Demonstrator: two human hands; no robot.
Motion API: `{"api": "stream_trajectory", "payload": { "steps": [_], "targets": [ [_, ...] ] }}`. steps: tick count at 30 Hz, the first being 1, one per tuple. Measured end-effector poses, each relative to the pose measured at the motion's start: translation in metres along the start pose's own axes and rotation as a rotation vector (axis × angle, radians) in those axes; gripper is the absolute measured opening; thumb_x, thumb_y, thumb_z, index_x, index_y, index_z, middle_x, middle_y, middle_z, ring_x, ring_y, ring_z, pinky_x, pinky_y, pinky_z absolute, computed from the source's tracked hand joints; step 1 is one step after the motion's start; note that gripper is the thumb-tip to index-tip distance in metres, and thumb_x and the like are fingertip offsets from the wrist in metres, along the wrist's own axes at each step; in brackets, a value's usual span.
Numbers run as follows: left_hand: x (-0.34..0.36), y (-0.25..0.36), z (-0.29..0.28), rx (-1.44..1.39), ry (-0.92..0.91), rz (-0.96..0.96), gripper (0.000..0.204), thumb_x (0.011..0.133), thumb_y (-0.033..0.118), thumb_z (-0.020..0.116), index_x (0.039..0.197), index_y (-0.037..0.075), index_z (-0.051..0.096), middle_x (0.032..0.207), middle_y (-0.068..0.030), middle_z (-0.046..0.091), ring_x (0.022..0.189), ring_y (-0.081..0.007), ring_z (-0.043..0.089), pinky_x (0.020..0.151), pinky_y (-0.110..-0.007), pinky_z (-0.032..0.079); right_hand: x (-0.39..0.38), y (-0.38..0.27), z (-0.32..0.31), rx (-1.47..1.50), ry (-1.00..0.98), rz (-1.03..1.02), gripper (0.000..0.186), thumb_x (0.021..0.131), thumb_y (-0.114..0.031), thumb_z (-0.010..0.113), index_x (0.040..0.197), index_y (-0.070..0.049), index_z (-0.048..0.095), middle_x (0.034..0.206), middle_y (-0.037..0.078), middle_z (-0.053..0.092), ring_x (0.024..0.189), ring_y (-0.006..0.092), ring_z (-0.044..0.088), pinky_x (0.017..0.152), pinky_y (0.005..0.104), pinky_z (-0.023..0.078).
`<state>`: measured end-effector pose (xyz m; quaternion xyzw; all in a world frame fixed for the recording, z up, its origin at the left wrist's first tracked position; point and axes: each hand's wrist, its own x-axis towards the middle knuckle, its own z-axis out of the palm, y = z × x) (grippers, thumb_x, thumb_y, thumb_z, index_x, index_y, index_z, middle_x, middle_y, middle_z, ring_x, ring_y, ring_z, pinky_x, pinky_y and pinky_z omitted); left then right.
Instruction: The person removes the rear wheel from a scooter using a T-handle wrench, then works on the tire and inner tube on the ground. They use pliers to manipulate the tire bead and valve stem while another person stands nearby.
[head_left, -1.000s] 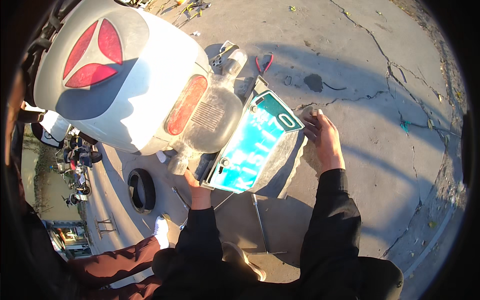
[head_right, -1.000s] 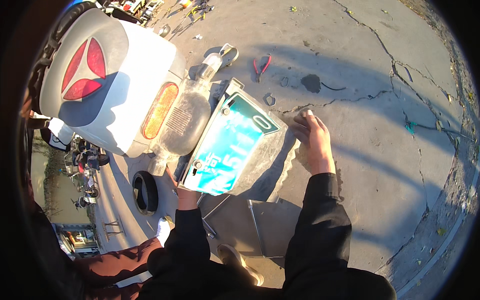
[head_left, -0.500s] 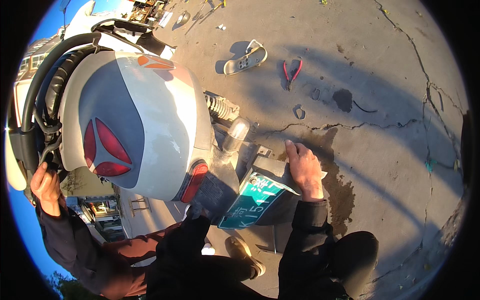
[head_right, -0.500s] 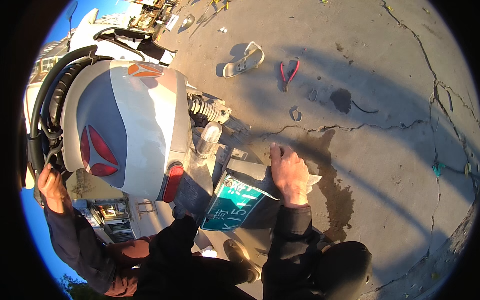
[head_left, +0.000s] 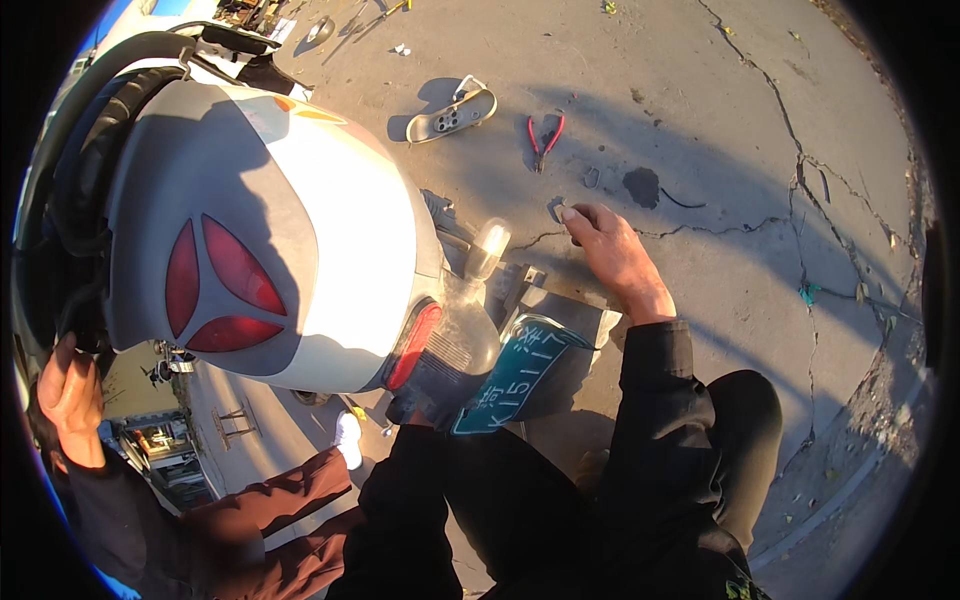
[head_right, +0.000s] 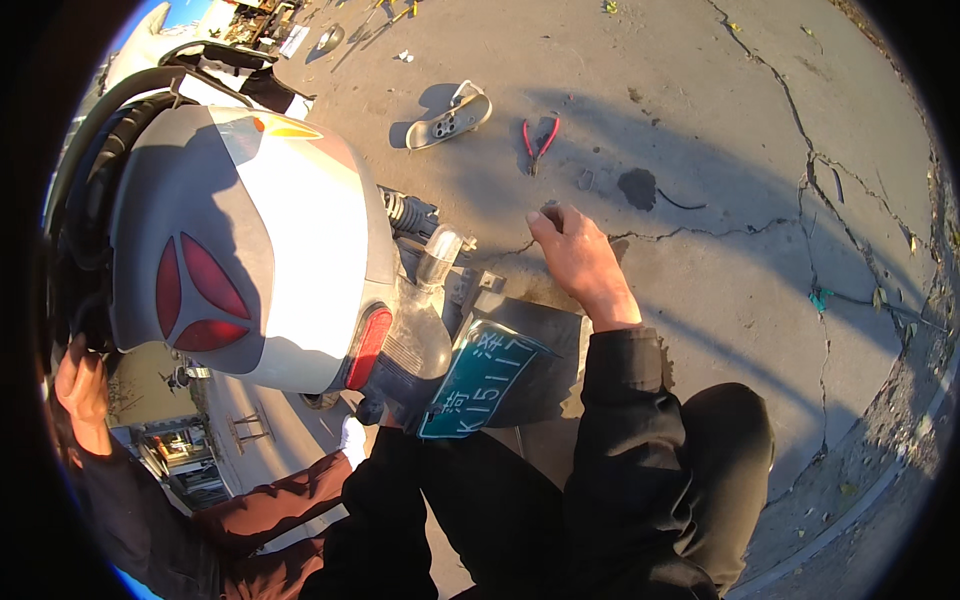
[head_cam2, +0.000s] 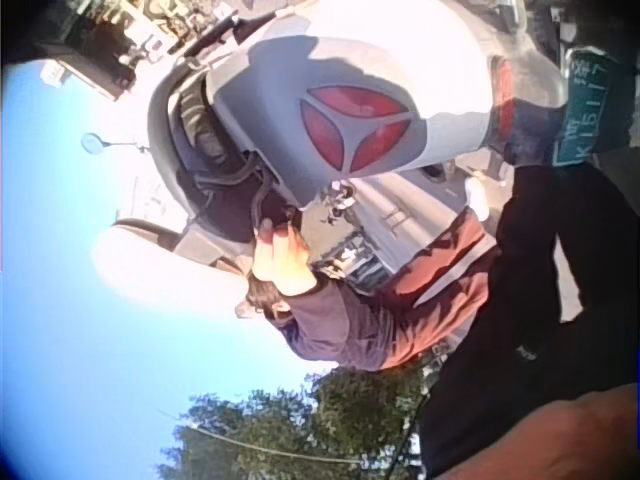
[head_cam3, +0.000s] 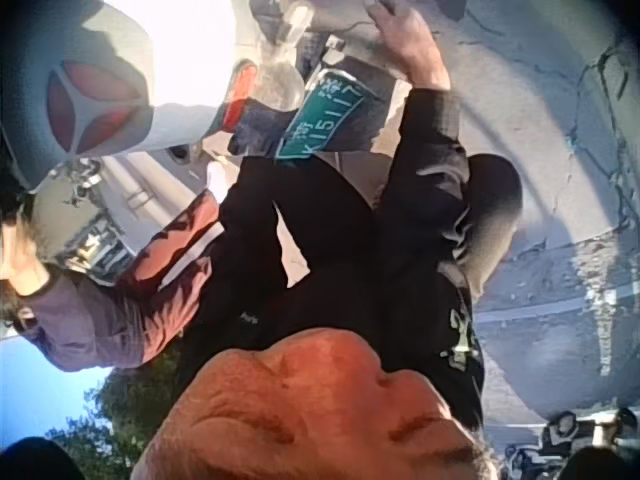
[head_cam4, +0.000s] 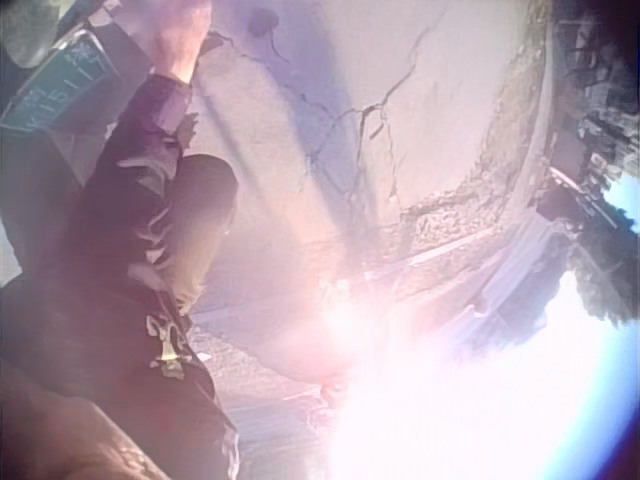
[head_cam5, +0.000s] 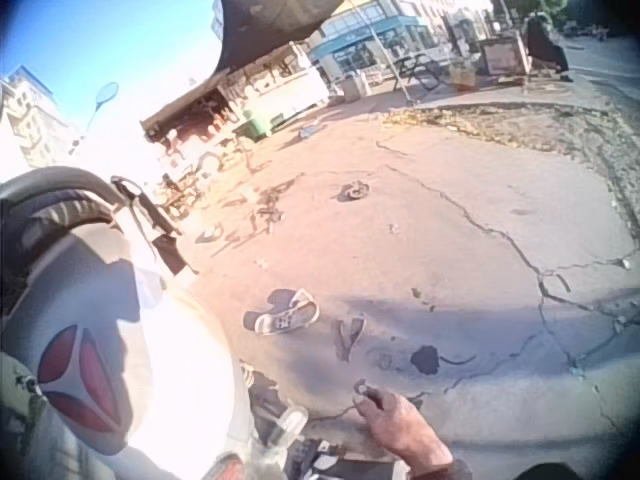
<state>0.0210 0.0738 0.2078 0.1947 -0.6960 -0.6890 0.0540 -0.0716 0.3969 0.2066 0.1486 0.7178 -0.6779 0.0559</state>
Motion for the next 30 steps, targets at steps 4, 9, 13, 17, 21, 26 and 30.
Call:
{"api": "stream_trajectory", "payload": {
  "steps": [4, 9, 13, 17, 21, 26, 30],
  "targets": [
    [-0.014, 0.008, -0.010, 0.052, 0.036, -0.013, 0.038, 0.096, 0.017, 0.066, 0.129, -0.002, 0.059, 0.126, -0.0150, 0.065, 0.113, -0.0259, 0.064, 0.100, -0.038, 0.050, 0.035, -0.011, 0.015, -0.165, -0.257, 0.061, 0.056, 0.098, -0.045, 0.057, 0.126, 0.003, 0.066, 0.123, 0.026, 0.069, 0.119, 0.0382, 0.064, 0.101, 0.0428, 0.049],
    [-0.042, 0.002, -0.008, 0.104, 0.128, -0.049, 0.038, 0.096, 0.017, 0.066, 0.129, -0.002, 0.059, 0.126, -0.0147, 0.065, 0.113, -0.0258, 0.064, 0.100, -0.038, 0.051, 0.035, 0.030, 0.014, -0.382, -0.724, 0.146, 0.061, 0.100, -0.048, 0.057, 0.138, -0.001, 0.059, 0.136, 0.023, 0.063, 0.126, 0.0360, 0.060, 0.106, 0.0409, 0.046],
    [-0.073, 0.000, -0.008, 0.147, 0.234, -0.103, 0.038, 0.096, 0.017, 0.066, 0.128, -0.002, 0.059, 0.125, -0.0145, 0.065, 0.112, -0.0257, 0.065, 0.100, -0.038, 0.051, 0.051, 0.054, -0.010, 1.237, -0.800, 0.064, 0.067, 0.102, -0.060, 0.051, 0.144, -0.008, 0.056, 0.136, 0.018, 0.064, 0.130, 0.0337, 0.059, 0.104, 0.0458, 0.048],
    [-0.101, 0.001, 0.000, 0.163, 0.323, -0.150, 0.038, 0.096, 0.017, 0.066, 0.128, -0.002, 0.059, 0.125, -0.0143, 0.066, 0.112, -0.0256, 0.065, 0.099, -0.038, 0.051, 0.132, 0.053, 0.026, 0.360, -0.140, 0.073, 0.070, 0.101, -0.058, 0.053, 0.140, 0.000, 0.056, 0.125, 0.021, 0.068, 0.115, 0.0336, 0.066, 0.098, 0.0448, 0.051],
    [-0.121, 0.004, 0.012, 0.172, 0.416, -0.177, 0.038, 0.096, 0.018, 0.066, 0.128, -0.001, 0.060, 0.125, -0.0141, 0.066, 0.112, -0.0255, 0.065, 0.099, -0.038, 0.051, 0.128, 0.073, 0.119, 0.167, -0.631, 0.307, 0.073, 0.100, -0.058, 0.054, 0.140, 0.003, 0.053, 0.127, 0.016, 0.064, 0.103, 0.0247, 0.065, 0.088, 0.0393, 0.051],
    [-0.123, 0.011, 0.027, 0.193, 0.528, -0.210, 0.038, 0.096, 0.018, 0.066, 0.128, -0.001, 0.060, 0.124, -0.0139, 0.066, 0.111, -0.0254, 0.065, 0.099, -0.038, 0.052, 0.118, 0.113, 0.169, 0.574, -0.370, 0.645, 0.057, 0.103, -0.049, 0.054, 0.127, 0.002, 0.058, 0.109, 0.011, 0.064, 0.090, 0.0194, 0.063, 0.076, 0.0359, 0.048],
    [-0.117, 0.022, 0.037, 0.212, 0.588, -0.238, 0.038, 0.096, 0.018, 0.067, 0.127, -0.001, 0.060, 0.124, -0.0137, 0.066, 0.111, -0.0254, 0.065, 0.098, -0.038, 0.052, 0.078, 0.153, 0.165, 0.267, -0.403, 0.889, 0.056, 0.101, -0.045, 0.060, 0.122, 0.006, 0.057, 0.104, 0.014, 0.064, 0.097, 0.0192, 0.061, 0.077, 0.0361, 0.048]
  ]
}}
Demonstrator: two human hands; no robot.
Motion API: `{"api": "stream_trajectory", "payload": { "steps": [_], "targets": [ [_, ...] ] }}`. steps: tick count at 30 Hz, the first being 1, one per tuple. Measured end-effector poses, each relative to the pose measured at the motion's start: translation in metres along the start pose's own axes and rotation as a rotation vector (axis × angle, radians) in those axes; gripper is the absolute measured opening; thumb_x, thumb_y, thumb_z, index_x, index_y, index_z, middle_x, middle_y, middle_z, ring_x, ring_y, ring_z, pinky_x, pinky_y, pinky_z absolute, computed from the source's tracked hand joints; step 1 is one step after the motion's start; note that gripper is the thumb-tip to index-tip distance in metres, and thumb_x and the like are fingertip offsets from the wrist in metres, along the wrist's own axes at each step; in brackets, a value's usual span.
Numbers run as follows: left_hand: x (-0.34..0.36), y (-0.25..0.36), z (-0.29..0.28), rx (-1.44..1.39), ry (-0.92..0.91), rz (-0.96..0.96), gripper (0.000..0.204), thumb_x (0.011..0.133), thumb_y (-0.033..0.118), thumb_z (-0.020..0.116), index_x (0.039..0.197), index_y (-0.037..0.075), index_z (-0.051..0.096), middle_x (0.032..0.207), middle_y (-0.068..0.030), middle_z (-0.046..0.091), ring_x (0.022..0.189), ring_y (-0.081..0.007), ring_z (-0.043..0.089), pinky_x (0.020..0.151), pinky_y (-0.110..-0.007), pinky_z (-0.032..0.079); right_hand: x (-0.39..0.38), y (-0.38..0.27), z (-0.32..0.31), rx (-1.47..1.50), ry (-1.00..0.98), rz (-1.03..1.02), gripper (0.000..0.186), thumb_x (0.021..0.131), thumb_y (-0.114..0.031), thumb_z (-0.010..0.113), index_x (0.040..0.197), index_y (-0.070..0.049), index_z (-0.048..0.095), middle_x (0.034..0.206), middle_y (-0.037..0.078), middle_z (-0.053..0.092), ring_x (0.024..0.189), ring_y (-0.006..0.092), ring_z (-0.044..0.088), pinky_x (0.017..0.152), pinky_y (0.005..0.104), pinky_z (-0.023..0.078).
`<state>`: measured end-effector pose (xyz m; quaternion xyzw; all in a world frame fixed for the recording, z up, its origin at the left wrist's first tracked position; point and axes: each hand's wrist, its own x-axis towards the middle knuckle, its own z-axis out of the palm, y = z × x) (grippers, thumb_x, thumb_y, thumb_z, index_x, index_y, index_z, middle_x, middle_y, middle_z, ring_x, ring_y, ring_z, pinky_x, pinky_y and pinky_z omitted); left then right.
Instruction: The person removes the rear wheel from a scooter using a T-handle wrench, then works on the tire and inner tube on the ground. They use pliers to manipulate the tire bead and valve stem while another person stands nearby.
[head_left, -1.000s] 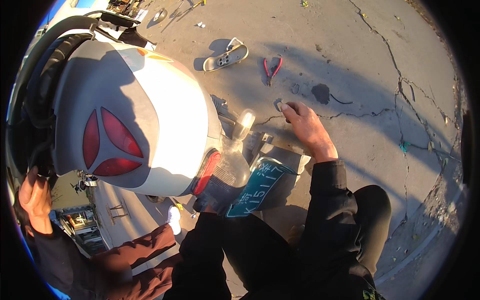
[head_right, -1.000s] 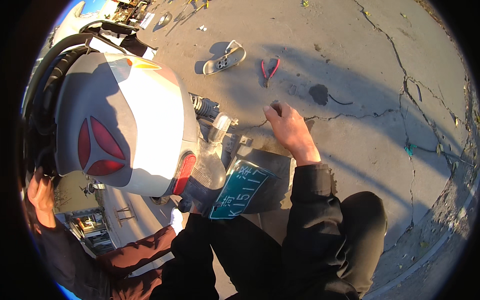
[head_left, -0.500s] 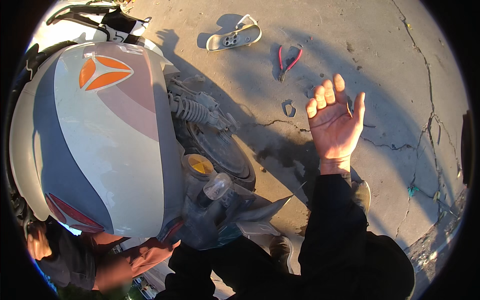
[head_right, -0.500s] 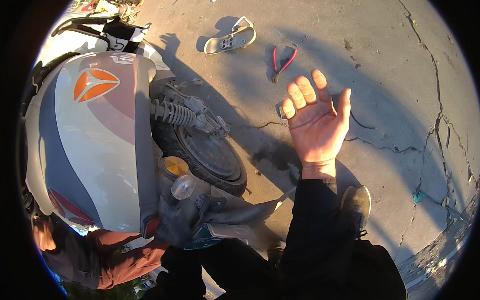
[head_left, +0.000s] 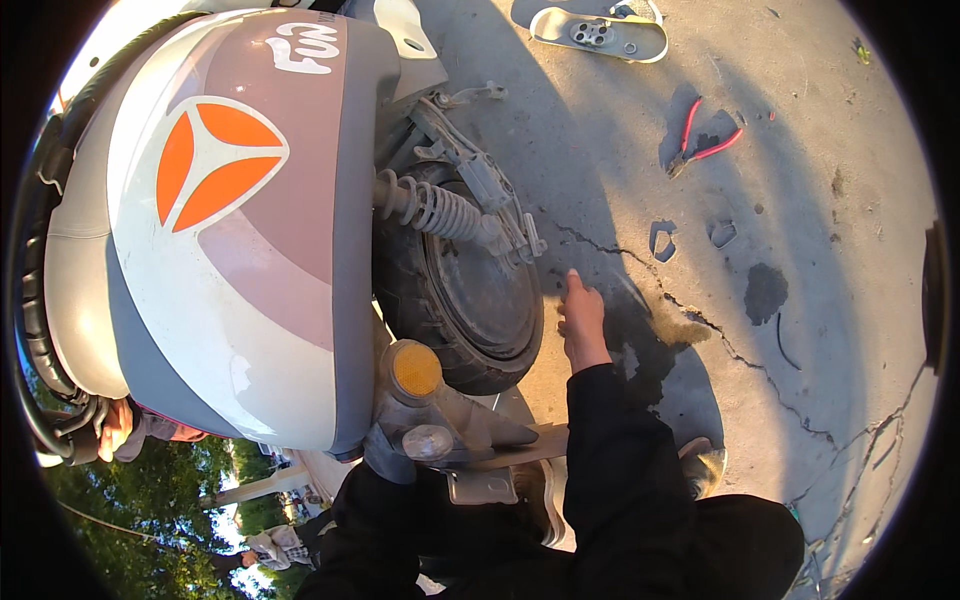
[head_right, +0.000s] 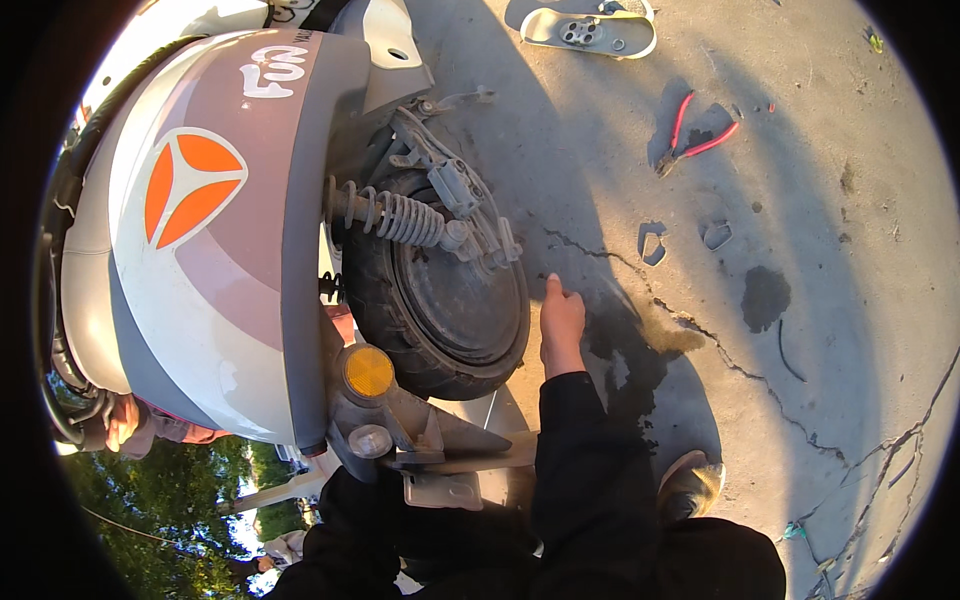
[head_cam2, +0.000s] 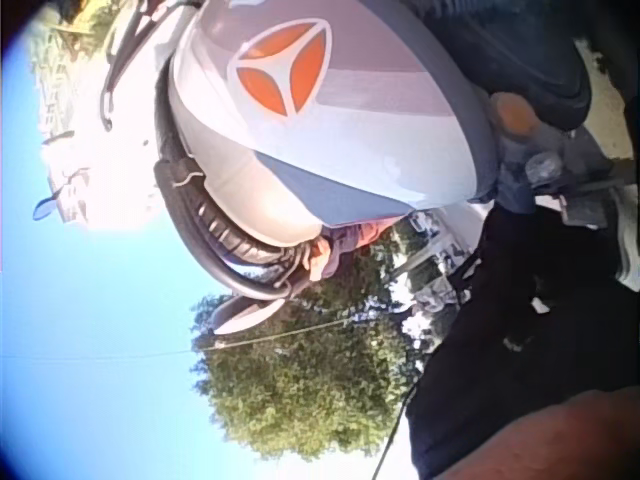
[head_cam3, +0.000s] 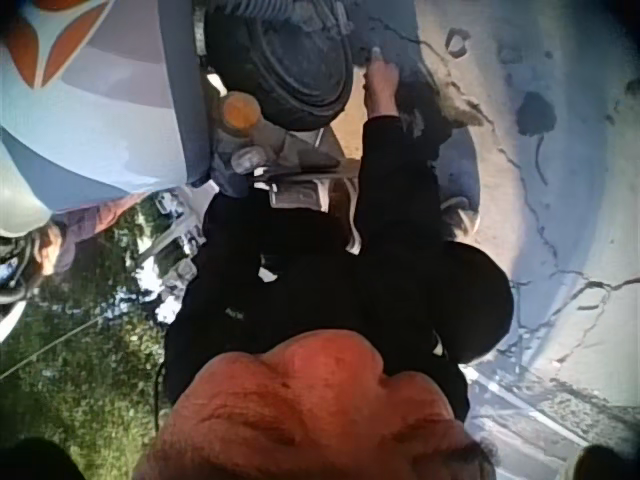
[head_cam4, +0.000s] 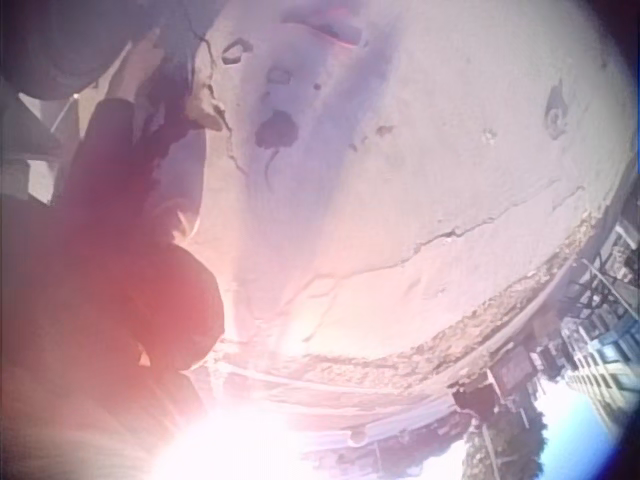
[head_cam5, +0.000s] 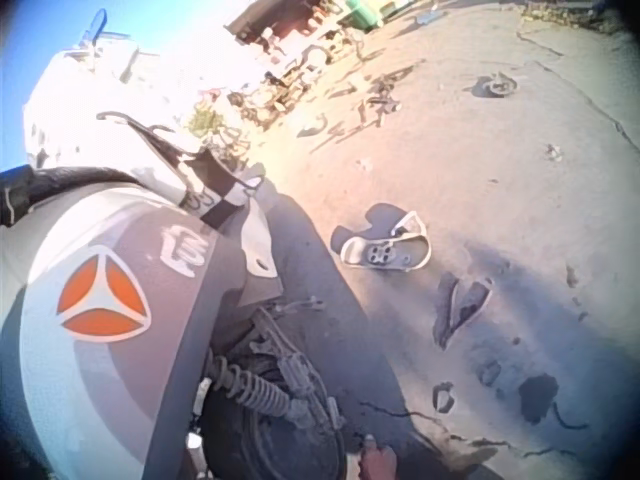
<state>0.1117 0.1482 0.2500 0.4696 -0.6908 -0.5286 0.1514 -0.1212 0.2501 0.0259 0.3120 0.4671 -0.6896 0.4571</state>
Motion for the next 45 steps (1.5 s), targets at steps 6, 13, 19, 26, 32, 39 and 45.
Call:
{"api": "stream_trajectory", "payload": {
  "steps": [6, 13, 19, 26, 32, 39, 45],
  "targets": [
    [0.011, 0.002, 0.007, -0.001, 0.028, -0.005, 0.037, 0.096, 0.018, 0.067, 0.127, -0.001, 0.060, 0.123, -0.0134, 0.067, 0.110, -0.0252, 0.066, 0.098, -0.037, 0.052, -0.016, 0.076, 0.015, 0.100, -0.070, 0.234, 0.074, 0.100, -0.055, 0.056, 0.143, 0.004, 0.047, 0.145, 0.022, 0.055, 0.131, 0.0344, 0.055, 0.104, 0.0441, 0.044],
    [0.027, -0.001, 0.012, -0.011, 0.007, 0.028, 0.037, 0.096, 0.019, 0.067, 0.127, -0.001, 0.061, 0.123, -0.0130, 0.067, 0.109, -0.0251, 0.066, 0.097, -0.037, 0.053, -0.034, 0.078, 0.021, 0.714, -0.516, 0.467, 0.074, 0.101, -0.060, 0.051, 0.152, -0.006, 0.044, 0.152, 0.016, 0.051, 0.138, 0.0341, 0.050, 0.116, 0.0528, 0.039],
    [0.018, -0.022, 0.000, -0.045, -0.010, 0.048, 0.037, 0.096, 0.019, 0.067, 0.126, -0.001, 0.061, 0.122, -0.0127, 0.067, 0.109, -0.0250, 0.066, 0.097, -0.037, 0.053, 0.009, 0.100, 0.024, 0.736, -0.617, 0.423, 0.073, 0.099, -0.054, 0.062, 0.148, -0.002, 0.048, 0.148, 0.018, 0.056, 0.134, 0.0349, 0.055, 0.113, 0.0501, 0.042],
    [0.013, -0.032, -0.023, -0.084, -0.045, 0.071, 0.037, 0.095, 0.019, 0.067, 0.126, -0.001, 0.062, 0.122, -0.0124, 0.068, 0.108, -0.0248, 0.067, 0.097, -0.037, 0.053, 0.001, 0.101, 0.034, 0.623, -0.425, 0.272, 0.072, 0.100, -0.046, 0.064, 0.147, 0.005, 0.046, 0.144, 0.020, 0.058, 0.131, 0.0313, 0.058, 0.110, 0.0447, 0.047],
    [0.017, -0.032, -0.042, -0.086, -0.046, 0.081, 0.037, 0.095, 0.020, 0.067, 0.126, -0.001, 0.062, 0.121, -0.0121, 0.068, 0.107, -0.0247, 0.067, 0.096, -0.037, 0.054, -0.031, 0.110, 0.035, 0.623, -0.299, 0.165, 0.061, 0.103, -0.038, 0.061, 0.142, 0.007, 0.050, 0.138, 0.019, 0.063, 0.123, 0.0306, 0.064, 0.105, 0.0435, 0.052],
    [0.015, -0.024, -0.056, -0.066, -0.006, 0.073, 0.037, 0.095, 0.020, 0.067, 0.125, 0.000, 0.062, 0.121, -0.0117, 0.068, 0.107, -0.0246, 0.067, 0.096, -0.037, 0.054, -0.042, 0.062, -0.038, 0.506, -0.057, 0.095, 0.043, 0.100, -0.023, 0.065, 0.131, 0.007, 0.059, 0.119, 0.021, 0.072, 0.104, 0.0301, 0.072, 0.094, 0.0429, 0.058],
    [0.002, -0.022, -0.066, -0.037, 0.045, 0.044, 0.037, 0.095, 0.020, 0.067, 0.125, 0.000, 0.063, 0.120, -0.0114, 0.069, 0.106, -0.0245, 0.068, 0.095, -0.037, 0.054, -0.035, 0.036, -0.086, 0.508, -0.125, 0.010, 0.047, 0.098, -0.024, 0.066, 0.128, 0.011, 0.057, 0.120, 0.020, 0.070, 0.102, 0.0281, 0.071, 0.091, 0.0377, 0.055]
  ]
}}
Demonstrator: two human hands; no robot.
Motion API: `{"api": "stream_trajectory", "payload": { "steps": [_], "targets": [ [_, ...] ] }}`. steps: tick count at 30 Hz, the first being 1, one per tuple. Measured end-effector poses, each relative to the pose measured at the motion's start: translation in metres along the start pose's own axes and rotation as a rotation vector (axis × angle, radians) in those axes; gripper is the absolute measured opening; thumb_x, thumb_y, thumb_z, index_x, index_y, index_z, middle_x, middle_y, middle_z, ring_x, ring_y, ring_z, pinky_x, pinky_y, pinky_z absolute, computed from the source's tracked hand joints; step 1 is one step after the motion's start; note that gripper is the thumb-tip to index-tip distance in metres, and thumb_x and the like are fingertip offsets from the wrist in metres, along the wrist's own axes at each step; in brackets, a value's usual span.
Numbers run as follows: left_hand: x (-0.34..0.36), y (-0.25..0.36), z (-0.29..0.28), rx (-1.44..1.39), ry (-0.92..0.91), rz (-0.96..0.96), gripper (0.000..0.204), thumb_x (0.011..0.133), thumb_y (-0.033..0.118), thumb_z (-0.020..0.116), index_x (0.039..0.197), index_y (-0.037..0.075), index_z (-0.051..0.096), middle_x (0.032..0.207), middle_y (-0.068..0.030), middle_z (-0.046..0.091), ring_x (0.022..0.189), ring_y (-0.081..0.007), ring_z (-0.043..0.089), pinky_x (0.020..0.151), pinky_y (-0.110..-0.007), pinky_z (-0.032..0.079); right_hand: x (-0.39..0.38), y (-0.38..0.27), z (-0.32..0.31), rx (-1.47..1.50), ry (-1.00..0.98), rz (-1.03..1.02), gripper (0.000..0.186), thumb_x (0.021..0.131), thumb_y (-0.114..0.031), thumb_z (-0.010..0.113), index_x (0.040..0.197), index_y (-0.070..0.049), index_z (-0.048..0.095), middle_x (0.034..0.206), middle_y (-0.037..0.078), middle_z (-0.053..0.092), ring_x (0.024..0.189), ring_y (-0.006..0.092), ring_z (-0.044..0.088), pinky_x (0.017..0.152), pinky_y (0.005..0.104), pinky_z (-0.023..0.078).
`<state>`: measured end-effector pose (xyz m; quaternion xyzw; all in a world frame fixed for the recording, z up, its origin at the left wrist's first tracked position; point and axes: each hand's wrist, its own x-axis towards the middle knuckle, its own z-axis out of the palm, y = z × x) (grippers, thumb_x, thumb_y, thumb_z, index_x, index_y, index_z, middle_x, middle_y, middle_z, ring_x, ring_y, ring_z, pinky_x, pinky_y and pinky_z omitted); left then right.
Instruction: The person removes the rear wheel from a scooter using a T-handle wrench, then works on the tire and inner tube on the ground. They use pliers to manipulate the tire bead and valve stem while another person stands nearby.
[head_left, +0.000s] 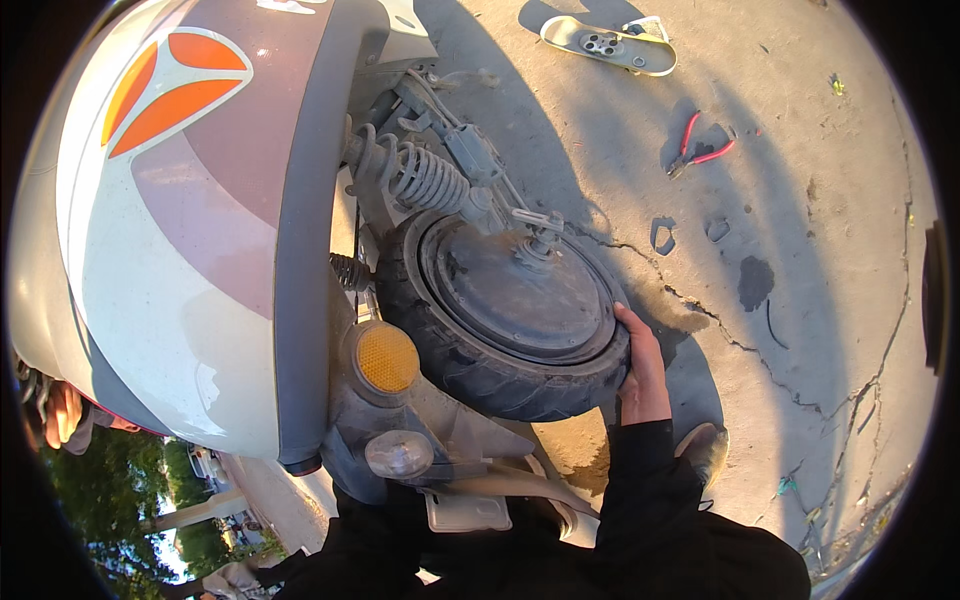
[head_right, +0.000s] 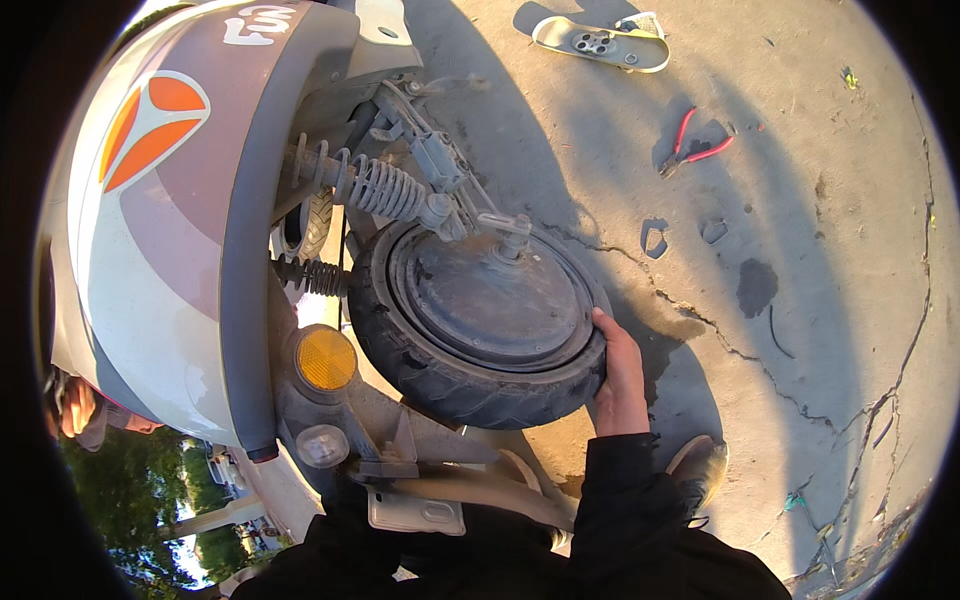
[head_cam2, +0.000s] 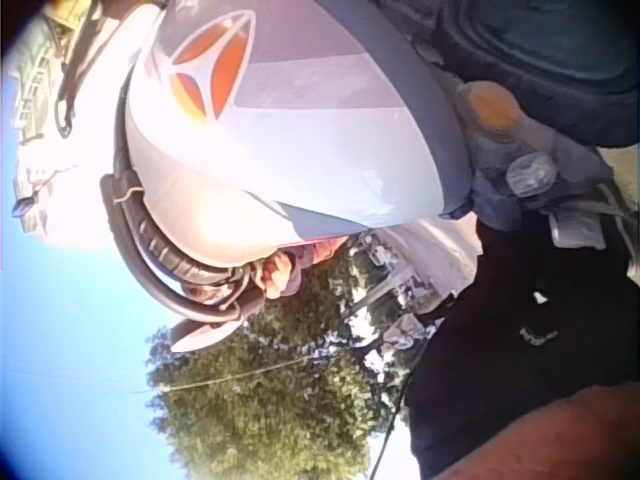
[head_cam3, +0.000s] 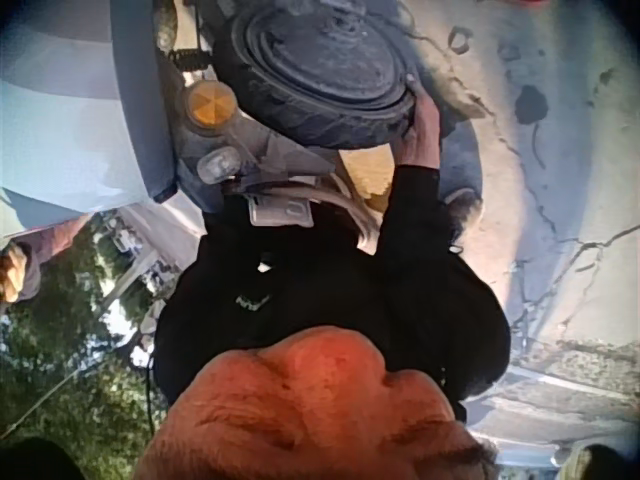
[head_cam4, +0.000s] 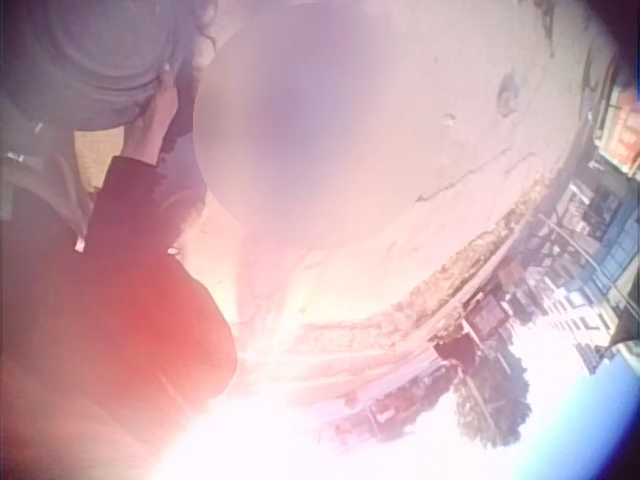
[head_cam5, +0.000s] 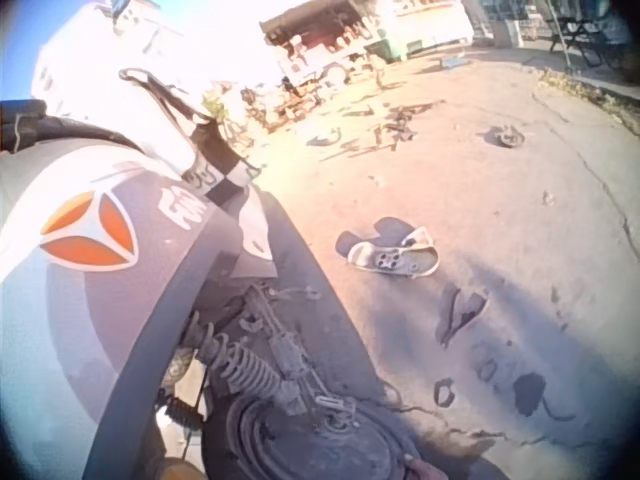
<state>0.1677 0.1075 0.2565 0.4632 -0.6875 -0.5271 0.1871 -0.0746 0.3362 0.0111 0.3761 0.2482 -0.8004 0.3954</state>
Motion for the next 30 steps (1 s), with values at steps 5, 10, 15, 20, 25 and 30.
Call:
{"api": "stream_trajectory", "payload": {
  "steps": [5, 10, 15, 20, 25, 30],
  "targets": [
    [-0.007, -0.001, -0.001, 0.004, 0.029, -0.014, 0.037, 0.095, 0.021, 0.068, 0.125, 0.000, 0.063, 0.120, -0.0112, 0.069, 0.106, -0.0244, 0.068, 0.095, -0.037, 0.055, -0.063, -0.039, 0.072, -0.864, 0.273, -0.550, 0.081, 0.097, -0.049, 0.063, 0.146, 0.012, 0.041, 0.148, 0.031, 0.047, 0.139, 0.0372, 0.048, 0.114, 0.0422, 0.040],
    [0.002, -0.005, 0.002, -0.001, 0.049, 0.001, 0.037, 0.095, 0.021, 0.068, 0.124, 0.000, 0.063, 0.119, -0.0109, 0.069, 0.105, -0.0243, 0.068, 0.095, -0.037, 0.055, -0.156, -0.045, 0.118, -1.715, -0.678, -1.084, 0.085, 0.078, -0.036, 0.082, 0.150, -0.007, 0.047, 0.146, 0.023, 0.050, 0.140, 0.0398, 0.045, 0.117, 0.0521, 0.034],
    [0.008, -0.003, 0.012, 0.020, 0.034, 0.035, 0.036, 0.095, 0.021, 0.068, 0.124, 0.000, 0.063, 0.119, -0.0107, 0.070, 0.104, -0.0242, 0.068, 0.094, -0.037, 0.055, -0.156, -0.030, 0.122, -2.033, -0.299, -1.333, 0.091, 0.069, -0.030, 0.088, 0.149, -0.011, 0.048, 0.136, 0.015, 0.056, 0.128, 0.0356, 0.054, 0.109, 0.0494, 0.043],
    [0.014, 0.002, 0.027, -0.030, 0.041, 0.090, 0.036, 0.095, 0.022, 0.068, 0.124, 0.000, 0.064, 0.118, -0.0104, 0.070, 0.104, -0.0241, 0.069, 0.094, -0.037, 0.056, -0.150, -0.052, 0.136, -2.149, -0.602, -1.259, 0.084, 0.068, -0.025, 0.084, 0.142, -0.004, 0.051, 0.116, 0.011, 0.062, 0.104, 0.0285, 0.063, 0.080, 0.0381, 0.056],
    [0.021, 0.002, 0.046, -0.080, 0.056, 0.116, 0.036, 0.095, 0.022, 0.068, 0.124, 0.000, 0.064, 0.118, -0.0102, 0.070, 0.103, -0.0240, 0.069, 0.093, -0.037, 0.056, -0.145, -0.144, 0.132, -2.011, -0.620, -1.228, 0.077, 0.057, -0.012, 0.084, 0.129, -0.006, 0.055, 0.106, 0.016, 0.065, 0.099, 0.0368, 0.066, 0.085, 0.0434, 0.054],
    [0.012, 0.001, 0.057, -0.074, 0.109, 0.109, 0.036, 0.095, 0.022, 0.068, 0.123, 0.000, 0.064, 0.117, -0.0099, 0.070, 0.103, -0.0239, 0.069, 0.093, -0.037, 0.056, -0.135, -0.228, 0.148, -1.844, -0.697, -0.921, 0.086, 0.062, -0.017, 0.087, 0.140, -0.009, 0.052, 0.126, 0.017, 0.066, 0.116, 0.0348, 0.065, 0.106, 0.0422, 0.048]
  ]
}}
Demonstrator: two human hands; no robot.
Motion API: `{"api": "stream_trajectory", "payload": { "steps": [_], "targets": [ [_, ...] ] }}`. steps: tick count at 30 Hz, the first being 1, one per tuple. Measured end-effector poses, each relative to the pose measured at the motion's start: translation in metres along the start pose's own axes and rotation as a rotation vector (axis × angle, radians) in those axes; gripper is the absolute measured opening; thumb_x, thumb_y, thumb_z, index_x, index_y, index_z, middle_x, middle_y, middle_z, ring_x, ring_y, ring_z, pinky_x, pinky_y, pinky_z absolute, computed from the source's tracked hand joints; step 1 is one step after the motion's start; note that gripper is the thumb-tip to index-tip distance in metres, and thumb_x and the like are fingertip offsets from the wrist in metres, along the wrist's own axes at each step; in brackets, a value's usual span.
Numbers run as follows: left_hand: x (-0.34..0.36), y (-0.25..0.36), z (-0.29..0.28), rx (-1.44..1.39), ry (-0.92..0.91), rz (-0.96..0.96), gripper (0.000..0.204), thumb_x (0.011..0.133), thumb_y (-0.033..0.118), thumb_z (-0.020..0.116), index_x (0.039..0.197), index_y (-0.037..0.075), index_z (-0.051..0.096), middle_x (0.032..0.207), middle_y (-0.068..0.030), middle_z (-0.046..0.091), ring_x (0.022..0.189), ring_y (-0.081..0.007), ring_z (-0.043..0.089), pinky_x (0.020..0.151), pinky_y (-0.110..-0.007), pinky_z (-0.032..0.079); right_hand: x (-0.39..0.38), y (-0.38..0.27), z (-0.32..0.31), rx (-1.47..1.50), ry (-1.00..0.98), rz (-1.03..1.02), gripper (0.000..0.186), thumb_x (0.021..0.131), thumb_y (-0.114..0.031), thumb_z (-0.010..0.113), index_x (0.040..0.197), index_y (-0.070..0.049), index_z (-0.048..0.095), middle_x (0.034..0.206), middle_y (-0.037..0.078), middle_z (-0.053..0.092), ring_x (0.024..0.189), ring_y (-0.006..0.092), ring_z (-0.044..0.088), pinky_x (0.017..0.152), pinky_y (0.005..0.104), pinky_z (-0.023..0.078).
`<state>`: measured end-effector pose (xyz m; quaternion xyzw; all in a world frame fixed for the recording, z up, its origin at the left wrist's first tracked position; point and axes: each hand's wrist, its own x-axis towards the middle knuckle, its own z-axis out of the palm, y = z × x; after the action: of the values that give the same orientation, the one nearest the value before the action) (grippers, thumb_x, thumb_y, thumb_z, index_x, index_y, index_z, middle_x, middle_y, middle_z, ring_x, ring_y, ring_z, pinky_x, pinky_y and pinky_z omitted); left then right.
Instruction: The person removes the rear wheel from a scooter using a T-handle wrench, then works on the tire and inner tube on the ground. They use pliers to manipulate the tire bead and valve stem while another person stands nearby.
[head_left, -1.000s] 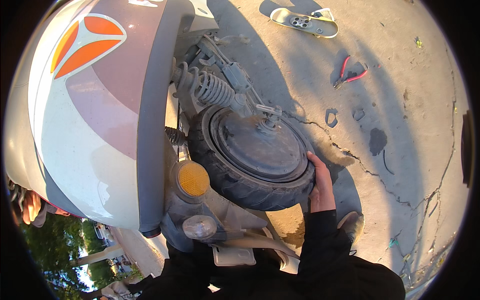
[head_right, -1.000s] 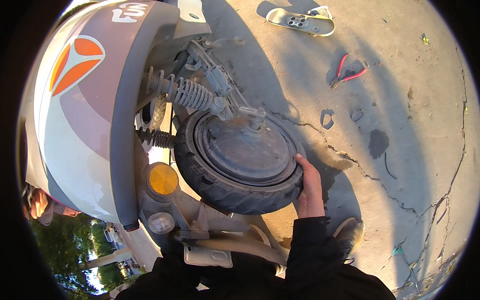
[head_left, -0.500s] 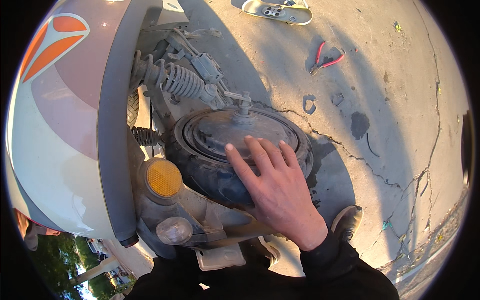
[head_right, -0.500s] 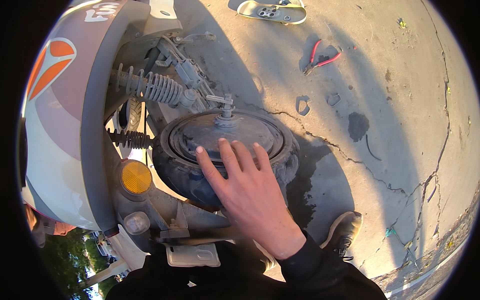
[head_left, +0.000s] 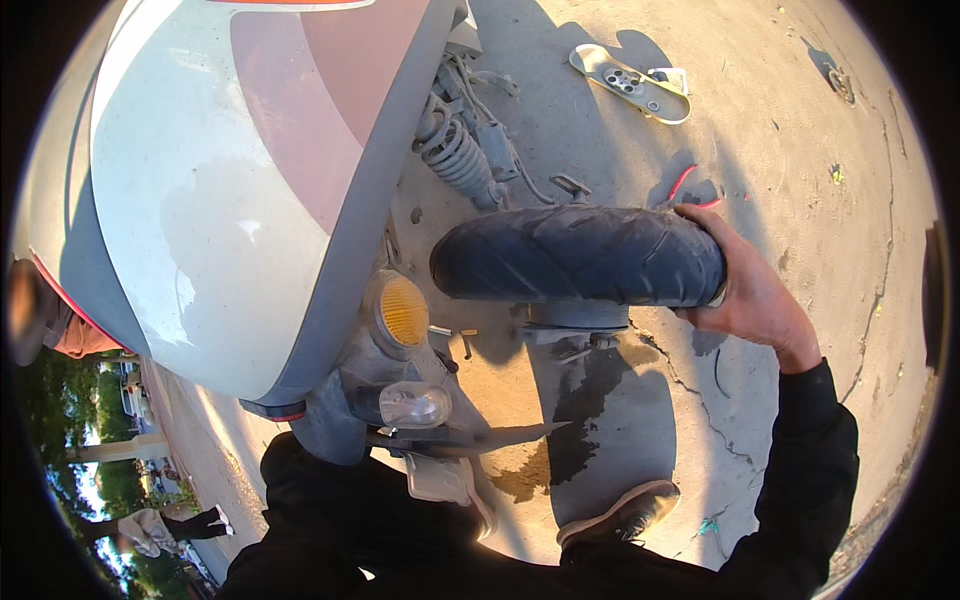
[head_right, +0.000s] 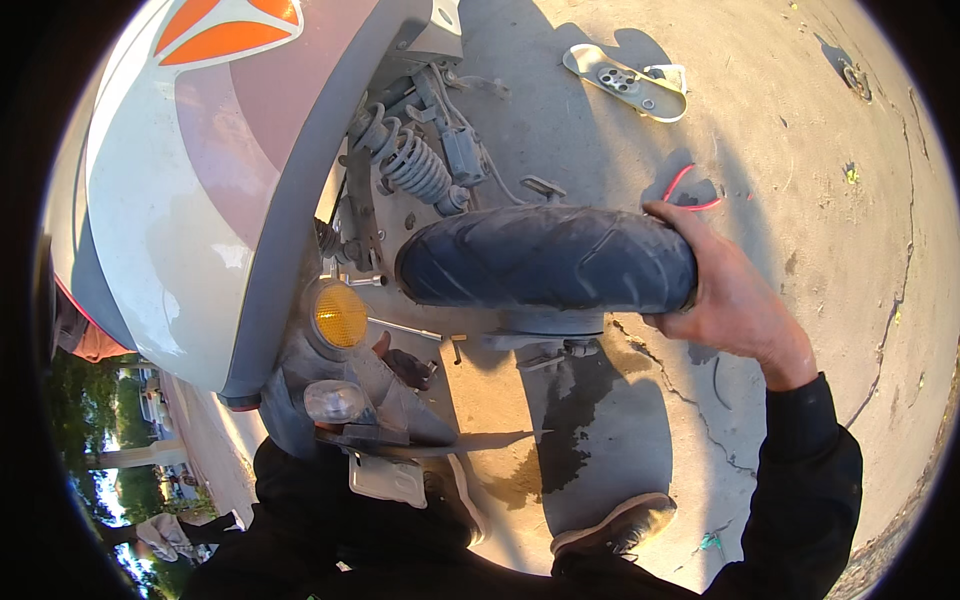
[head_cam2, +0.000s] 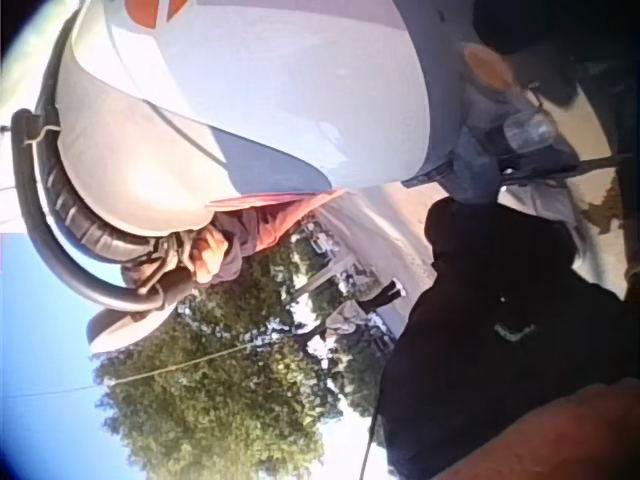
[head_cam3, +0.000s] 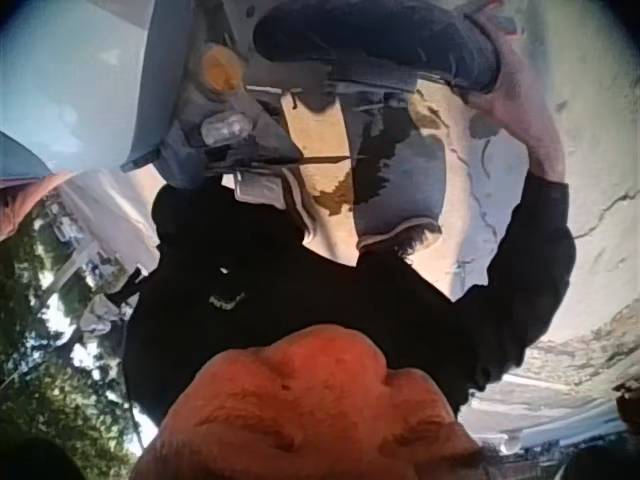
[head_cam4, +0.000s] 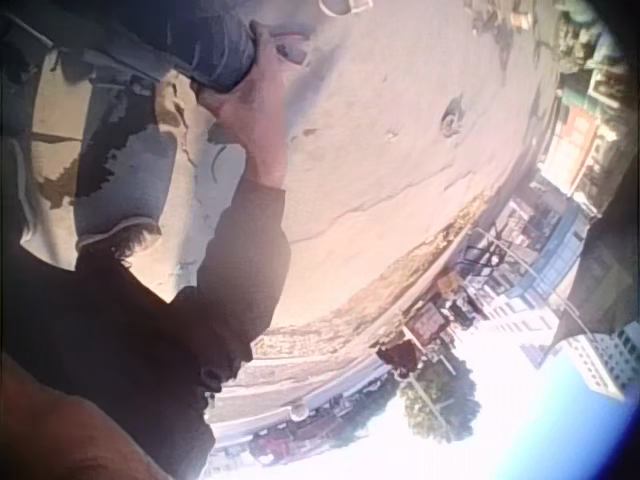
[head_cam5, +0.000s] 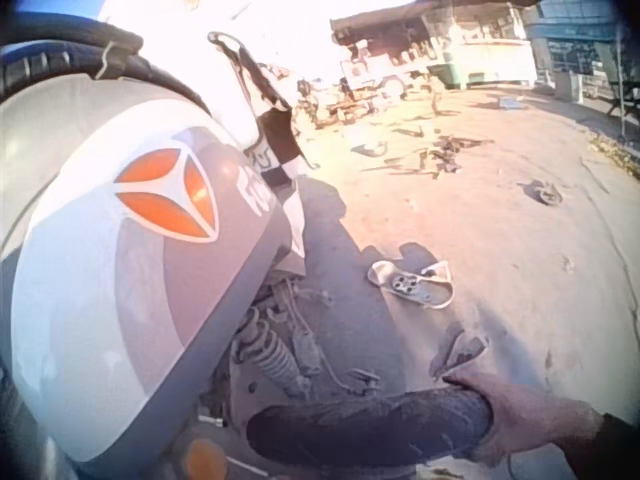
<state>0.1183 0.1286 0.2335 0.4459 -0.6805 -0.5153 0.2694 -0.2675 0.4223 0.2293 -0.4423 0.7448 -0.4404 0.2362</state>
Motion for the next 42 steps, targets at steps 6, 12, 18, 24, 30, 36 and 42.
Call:
{"api": "stream_trajectory", "payload": {
  "steps": [6, 12, 18, 24, 30, 36, 42],
  "targets": [
    [-0.017, 0.001, 0.000, 0.101, 0.040, -0.040, 0.036, 0.095, 0.022, 0.068, 0.123, 0.000, 0.065, 0.117, -0.0096, 0.071, 0.102, -0.0238, 0.069, 0.093, -0.037, 0.057, 0.034, -0.013, -0.025, -0.313, -0.107, -0.129, 0.088, 0.063, -0.030, 0.095, 0.139, -0.012, 0.055, 0.122, 0.014, 0.067, 0.117, 0.0342, 0.063, 0.112, 0.0452, 0.044],
    [-0.056, 0.005, -0.017, 0.376, -0.066, -0.001, 0.048, 0.096, 0.027, 0.066, 0.136, 0.003, 0.055, 0.129, -0.0113, 0.062, 0.118, -0.0253, 0.063, 0.095, -0.040, 0.054, 0.071, -0.012, -0.061, -0.324, -0.194, -0.213, 0.081, 0.068, -0.029, 0.092, 0.137, -0.011, 0.055, 0.119, 0.013, 0.066, 0.112, 0.0338, 0.063, 0.107, 0.0435, 0.049],
    [-0.150, 0.072, -0.007, 0.517, -0.065, -0.682, 0.048, 0.104, 0.045, 0.053, 0.100, -0.001, 0.068, 0.092, -0.0143, 0.073, 0.087, -0.0246, 0.071, 0.080, -0.039, 0.051, 0.091, -0.016, -0.090, -0.288, -0.334, -0.091, 0.079, 0.066, -0.020, 0.089, 0.136, -0.007, 0.052, 0.120, 0.017, 0.064, 0.111, 0.0357, 0.062, 0.104, 0.0431, 0.049],
    [-0.191, 0.175, 0.066, 1.037, -0.576, 0.018, 0.028, 0.092, 0.033, 0.072, 0.101, 0.006, 0.073, 0.087, -0.0146, 0.074, 0.080, -0.0337, 0.072, 0.069, -0.042, 0.056, 0.087, -0.028, -0.095, -0.204, -0.387, -0.027, 0.079, 0.070, -0.019, 0.085, 0.138, -0.006, 0.048, 0.119, 0.019, 0.064, 0.111, 0.0356, 0.064, 0.101, 0.0409, 0.050],
    [-0.149, 0.174, 0.147, 0.699, -0.624, 0.335, 0.051, 0.091, 0.024, 0.075, 0.131, -0.002, 0.057, 0.136, -0.0212, 0.058, 0.120, -0.0384, 0.061, 0.098, -0.042, 0.052, 0.077, -0.022, -0.116, -0.215, -0.479, 0.165, 0.084, 0.066, -0.014, 0.090, 0.138, -0.007, 0.047, 0.122, 0.021, 0.065, 0.114, 0.0375, 0.064, 0.102, 0.0404, 0.049],
    [-0.108, 0.164, 0.233, 0.630, -0.489, 0.691, 0.077, 0.088, 0.027, 0.078, 0.146, -0.008, 0.041, 0.152, -0.0296, 0.037, 0.143, -0.0464, 0.037, 0.115, -0.048, 0.037, 0.064, 0.016, -0.151, -0.524, -0.356, 0.288, 0.086, 0.061, -0.005, 0.089, 0.139, -0.011, 0.052, 0.112, 0.021, 0.070, 0.109, 0.0404, 0.067, 0.092, 0.0440, 0.053],
    [-0.020, 0.166, 0.312, 0.751, -0.193, 0.728, 0.095, 0.076, 0.036, 0.088, 0.146, -0.006, 0.040, 0.153, -0.0271, 0.037, 0.146, -0.0431, 0.030, 0.119, -0.048, 0.030, 0.067, 0.033, -0.155, -0.492, -0.264, 0.367, 0.085, 0.059, 0.000, 0.084, 0.138, -0.012, 0.053, 0.112, 0.023, 0.071, 0.110, 0.0395, 0.068, 0.091, 0.0430, 0.055]
  ]
}}
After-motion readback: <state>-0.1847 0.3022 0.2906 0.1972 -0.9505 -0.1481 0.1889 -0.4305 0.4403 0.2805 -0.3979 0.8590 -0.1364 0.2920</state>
